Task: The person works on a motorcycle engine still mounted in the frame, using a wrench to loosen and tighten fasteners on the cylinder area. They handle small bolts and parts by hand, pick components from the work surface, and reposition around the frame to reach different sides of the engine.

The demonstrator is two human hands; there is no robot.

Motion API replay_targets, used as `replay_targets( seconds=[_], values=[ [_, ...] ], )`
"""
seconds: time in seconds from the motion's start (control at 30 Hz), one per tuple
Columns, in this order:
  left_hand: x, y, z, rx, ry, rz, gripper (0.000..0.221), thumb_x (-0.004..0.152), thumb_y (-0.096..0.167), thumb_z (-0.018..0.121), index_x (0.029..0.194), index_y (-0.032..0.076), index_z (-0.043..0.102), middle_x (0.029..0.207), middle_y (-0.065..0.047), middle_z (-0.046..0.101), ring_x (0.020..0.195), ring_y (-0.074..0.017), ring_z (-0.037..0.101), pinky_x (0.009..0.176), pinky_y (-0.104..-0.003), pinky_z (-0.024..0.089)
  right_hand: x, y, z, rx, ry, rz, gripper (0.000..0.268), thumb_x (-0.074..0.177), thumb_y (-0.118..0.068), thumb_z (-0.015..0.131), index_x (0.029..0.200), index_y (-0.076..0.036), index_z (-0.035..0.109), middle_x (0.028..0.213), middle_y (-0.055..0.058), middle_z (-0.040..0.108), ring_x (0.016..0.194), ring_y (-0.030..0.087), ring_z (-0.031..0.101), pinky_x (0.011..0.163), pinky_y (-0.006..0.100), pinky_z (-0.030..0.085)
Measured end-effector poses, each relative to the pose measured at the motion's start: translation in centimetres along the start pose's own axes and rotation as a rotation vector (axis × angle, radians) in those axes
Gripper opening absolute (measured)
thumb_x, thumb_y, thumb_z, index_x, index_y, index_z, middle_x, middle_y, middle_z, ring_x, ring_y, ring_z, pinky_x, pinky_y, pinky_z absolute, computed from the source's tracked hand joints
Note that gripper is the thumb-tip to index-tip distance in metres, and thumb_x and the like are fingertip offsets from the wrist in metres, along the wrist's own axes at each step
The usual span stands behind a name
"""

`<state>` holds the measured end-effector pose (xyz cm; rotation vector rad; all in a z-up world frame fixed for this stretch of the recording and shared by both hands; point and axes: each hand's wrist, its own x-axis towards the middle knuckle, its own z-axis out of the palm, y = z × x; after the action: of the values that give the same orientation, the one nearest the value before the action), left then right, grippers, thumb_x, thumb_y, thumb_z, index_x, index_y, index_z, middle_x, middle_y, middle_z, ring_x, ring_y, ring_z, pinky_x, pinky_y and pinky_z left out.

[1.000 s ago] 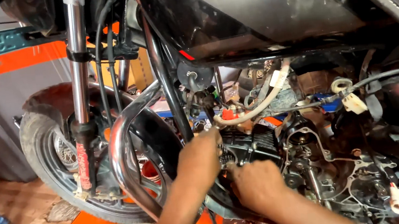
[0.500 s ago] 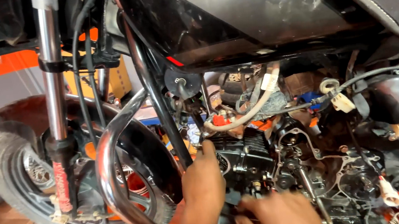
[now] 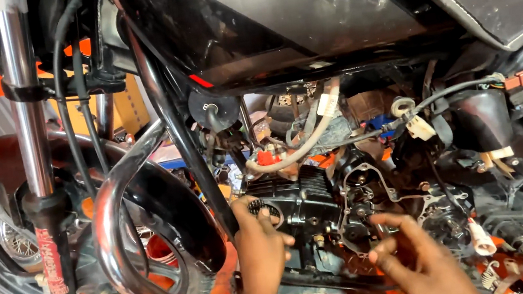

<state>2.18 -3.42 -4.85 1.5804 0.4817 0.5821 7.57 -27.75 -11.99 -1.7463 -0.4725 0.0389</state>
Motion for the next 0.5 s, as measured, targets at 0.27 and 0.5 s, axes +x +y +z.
replay_targets(
  seconds=[0.27,0.5],
  values=[
    [1.9,0.3,-1.3,1.22,0.093,0.511,0.025,0.086,0.001,0.062,0.107,0.005,0.05,0.106,-0.02,0.068,0.081,-0.0372,0.075,0.065,-0.047,0.06,0.6,2.4,1.9,-0.038,-0.258,0.275,0.091,0.093,-0.02,0.077,0.164,-0.025,0.021,0.078,0.006,0.068,0.068,0.015,0.064,0.065,0.03,0.052],
    [0.9,0.0,-1.1,0.527,-0.061,0.235,0.016,0.094,0.016,0.061,0.105,0.005,0.055,0.083,-0.019,0.075,0.067,-0.0322,0.08,0.064,-0.043,0.058,0.9,3.9,2.5,-0.104,-0.473,0.354,0.049,0.09,-0.024,0.079,0.135,-0.016,0.06,0.069,0.002,0.059,0.063,0.009,0.055,0.06,0.027,0.043]
  ],
)
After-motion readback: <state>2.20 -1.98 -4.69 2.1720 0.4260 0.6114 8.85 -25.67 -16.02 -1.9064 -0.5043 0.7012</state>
